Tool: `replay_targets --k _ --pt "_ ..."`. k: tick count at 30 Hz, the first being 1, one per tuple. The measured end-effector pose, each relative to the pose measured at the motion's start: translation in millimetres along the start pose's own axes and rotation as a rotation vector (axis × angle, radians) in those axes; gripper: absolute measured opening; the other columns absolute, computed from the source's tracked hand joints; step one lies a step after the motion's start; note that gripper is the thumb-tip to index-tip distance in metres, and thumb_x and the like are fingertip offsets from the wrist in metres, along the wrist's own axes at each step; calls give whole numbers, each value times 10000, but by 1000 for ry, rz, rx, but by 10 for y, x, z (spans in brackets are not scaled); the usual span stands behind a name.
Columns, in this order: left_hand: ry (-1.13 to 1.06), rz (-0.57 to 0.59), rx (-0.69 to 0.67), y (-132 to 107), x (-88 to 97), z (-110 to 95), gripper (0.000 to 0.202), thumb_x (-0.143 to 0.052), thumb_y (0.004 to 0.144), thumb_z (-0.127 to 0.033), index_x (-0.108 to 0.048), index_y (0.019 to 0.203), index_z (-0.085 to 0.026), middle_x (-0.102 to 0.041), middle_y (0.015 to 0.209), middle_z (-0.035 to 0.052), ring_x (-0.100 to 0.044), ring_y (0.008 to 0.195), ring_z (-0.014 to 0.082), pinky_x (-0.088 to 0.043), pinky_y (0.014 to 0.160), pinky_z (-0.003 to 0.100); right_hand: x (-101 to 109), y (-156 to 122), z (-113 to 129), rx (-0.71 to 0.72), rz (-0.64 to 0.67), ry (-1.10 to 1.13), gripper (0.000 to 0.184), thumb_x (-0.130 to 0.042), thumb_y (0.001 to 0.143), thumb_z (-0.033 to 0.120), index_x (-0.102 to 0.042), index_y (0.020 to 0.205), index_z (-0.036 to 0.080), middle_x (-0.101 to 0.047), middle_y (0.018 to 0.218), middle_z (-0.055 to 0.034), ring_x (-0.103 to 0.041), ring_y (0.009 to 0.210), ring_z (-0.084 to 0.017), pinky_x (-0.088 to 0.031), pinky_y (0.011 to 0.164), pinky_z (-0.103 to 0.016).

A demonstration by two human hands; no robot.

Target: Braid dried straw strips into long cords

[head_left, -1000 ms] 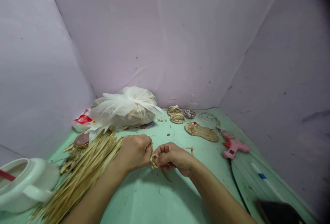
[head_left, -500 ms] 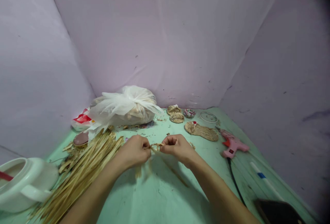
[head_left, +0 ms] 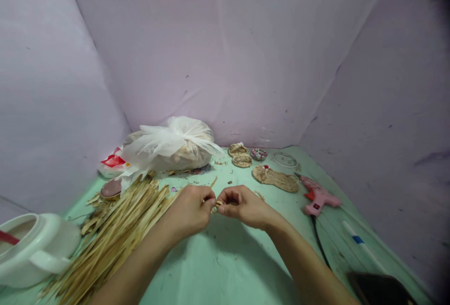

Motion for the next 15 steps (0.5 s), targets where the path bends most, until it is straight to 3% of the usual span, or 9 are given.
replay_targets --k 5,7,11,13,15 --pt "34 -2 -21 -20 -41 19 177 -366 766 -228 -502 666 -174 -551 641 17 -463 595 124 -284 547 226 -9 -12 5 28 52 -18 133 -591 645 211 -468 664 163 -438 590 46 -365 540 -73 -279 503 -200" --pt "-32 -29 15 7 -67 41 153 -370 748 -210 -471 640 -175 -528 620 4 -448 594 119 -285 548 223 7 -7 31 100 -77 -139 136 -600 643 199 -483 707 170 -487 656 26 -418 598 -94 -325 554 -214" --pt "-243 -72 137 82 -128 111 116 -399 681 -190 -434 572 -172 -439 531 -30 -398 543 103 -267 505 212 49 -13 90 385 -435 -599 165 -671 626 222 -575 759 203 -549 845 -31 -459 833 -176 -347 741 -306" --pt "-351 -90 186 104 -149 139 112 -415 656 -197 -431 549 -168 -393 496 -41 -363 506 92 -246 478 208 34 2 61 472 -440 -732 80 -644 675 251 -627 745 215 -570 822 -45 -467 831 -186 -343 746 -321" --pt "-477 -95 228 110 -159 149 110 -425 643 -210 -430 543 -164 -356 463 -53 -322 459 77 -226 454 203 12 28 1 488 -393 -726 89 -605 717 260 -654 777 217 -593 787 -49 -499 759 -167 -363 694 -296"
Point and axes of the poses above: each hand's wrist, its own y-axis towards the middle knuckle, its own x-axis out of the back of the hand, z = x × y, the point moved 2 cm from there along y, towards the middle knuckle
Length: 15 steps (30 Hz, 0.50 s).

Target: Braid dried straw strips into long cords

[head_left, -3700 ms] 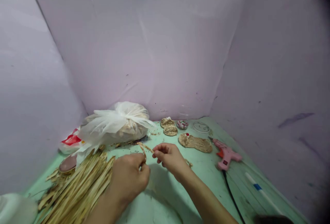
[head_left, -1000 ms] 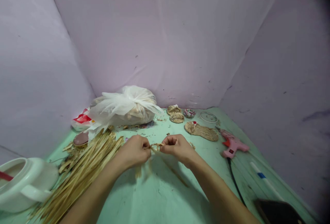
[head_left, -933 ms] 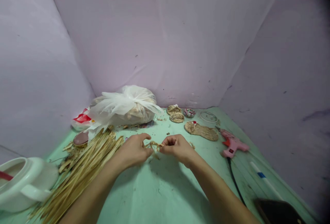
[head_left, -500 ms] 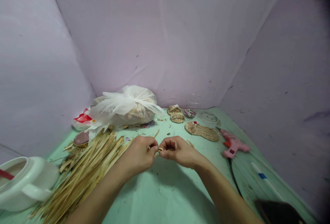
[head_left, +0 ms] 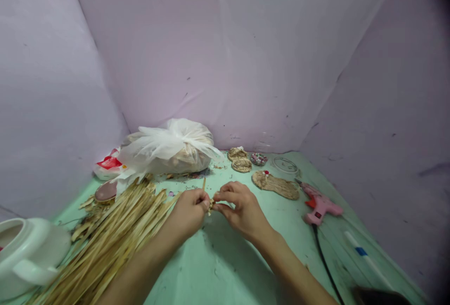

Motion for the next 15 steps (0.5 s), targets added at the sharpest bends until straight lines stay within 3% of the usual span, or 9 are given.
replay_targets --k 4,7,15 --pt "-259 29 150 -15 -7 -16 83 -422 640 -223 -408 575 -172 -286 388 -83 -231 367 52 -178 406 189 -87 -34 -32 -48 -36 90 118 -550 753 233 -638 822 195 -616 734 -45 -539 663 -138 -389 623 -250" --pt "-337 43 217 -20 -15 -32 73 -437 631 -227 -408 591 -173 -285 370 -90 -216 345 45 -157 384 182 -113 -41 5 15 -36 64 125 -506 771 188 -631 778 187 -627 733 -52 -551 687 -138 -392 634 -241" --pt "-325 60 58 3 -64 8 145 -506 618 -271 -423 577 -159 -346 373 -83 -278 344 34 -212 380 168 -62 -46 102 -51 7 3 66 -516 712 160 -571 676 171 -589 657 -19 -511 606 -112 -359 582 -218"
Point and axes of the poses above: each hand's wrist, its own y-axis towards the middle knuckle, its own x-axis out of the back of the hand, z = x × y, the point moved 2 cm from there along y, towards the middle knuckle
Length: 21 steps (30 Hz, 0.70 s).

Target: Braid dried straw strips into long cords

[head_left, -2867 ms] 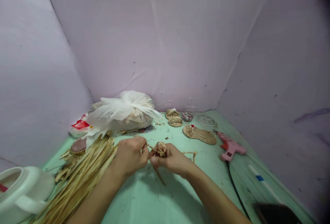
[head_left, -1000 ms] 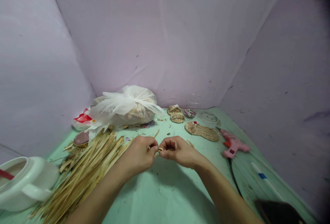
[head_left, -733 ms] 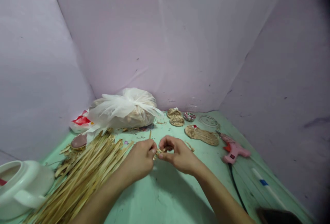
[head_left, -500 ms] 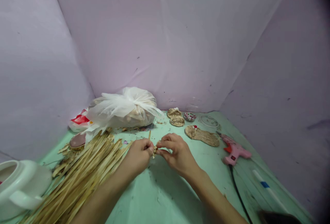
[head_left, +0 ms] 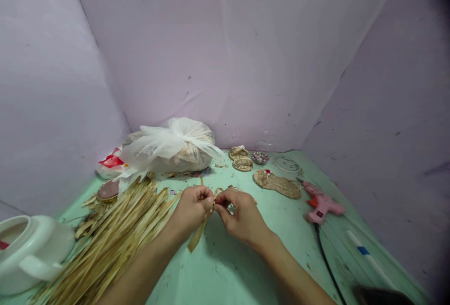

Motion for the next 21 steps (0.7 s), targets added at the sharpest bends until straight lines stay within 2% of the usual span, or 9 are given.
replay_targets --k 3,6,8,12,17,19,21 --pt "-42 94 20 -15 -14 -15 134 -523 615 -266 -458 662 -159 -371 375 -84 -300 335 43 -220 362 168 12 -18 42 11 -45 -13 82 -497 690 167 -513 609 165 -536 585 5 -468 546 -94 -339 553 -209" --pt "-50 154 34 -21 -11 -48 308 -539 597 -234 -503 895 -163 -406 422 -92 -326 328 51 -216 342 167 -2 -26 40 -14 -55 5 70 -486 666 169 -476 596 165 -502 554 20 -437 526 -87 -328 533 -203" --pt "-39 185 60 -14 -5 -50 356 -519 609 -233 -523 958 -157 -420 440 -84 -320 316 47 -196 328 170 -8 -17 8 -63 -35 77 72 -475 664 174 -457 594 167 -479 539 29 -421 513 -82 -322 510 -196" --pt "-50 199 122 17 5 -1 251 -489 639 -263 -571 833 -127 -442 451 -59 -282 284 31 -149 310 180 8 28 -112 -210 -5 283 61 -475 653 185 -456 599 164 -449 522 38 -395 491 -74 -311 469 -184" --pt "-92 253 93 192 -115 77 241 -469 716 -370 -502 645 -142 -442 467 -51 -257 262 14 -115 304 184 9 87 -422 -408 -66 479 68 -475 643 222 -475 614 160 -443 502 44 -388 462 -76 -311 446 -187" --pt "-95 210 122 341 -219 112 248 -473 724 -337 -456 566 -147 -409 437 -56 -235 258 12 -103 307 188 -8 105 -615 -473 -130 477 71 -466 641 224 -476 612 159 -450 499 41 -407 467 -83 -327 457 -191" --pt "-56 86 226 507 -322 157 199 -491 696 -235 -436 525 -149 -384 388 -57 -221 251 19 -94 310 194 -33 132 -809 -487 -189 394 77 -470 639 232 -470 609 162 -455 504 38 -426 478 -90 -339 468 -193"
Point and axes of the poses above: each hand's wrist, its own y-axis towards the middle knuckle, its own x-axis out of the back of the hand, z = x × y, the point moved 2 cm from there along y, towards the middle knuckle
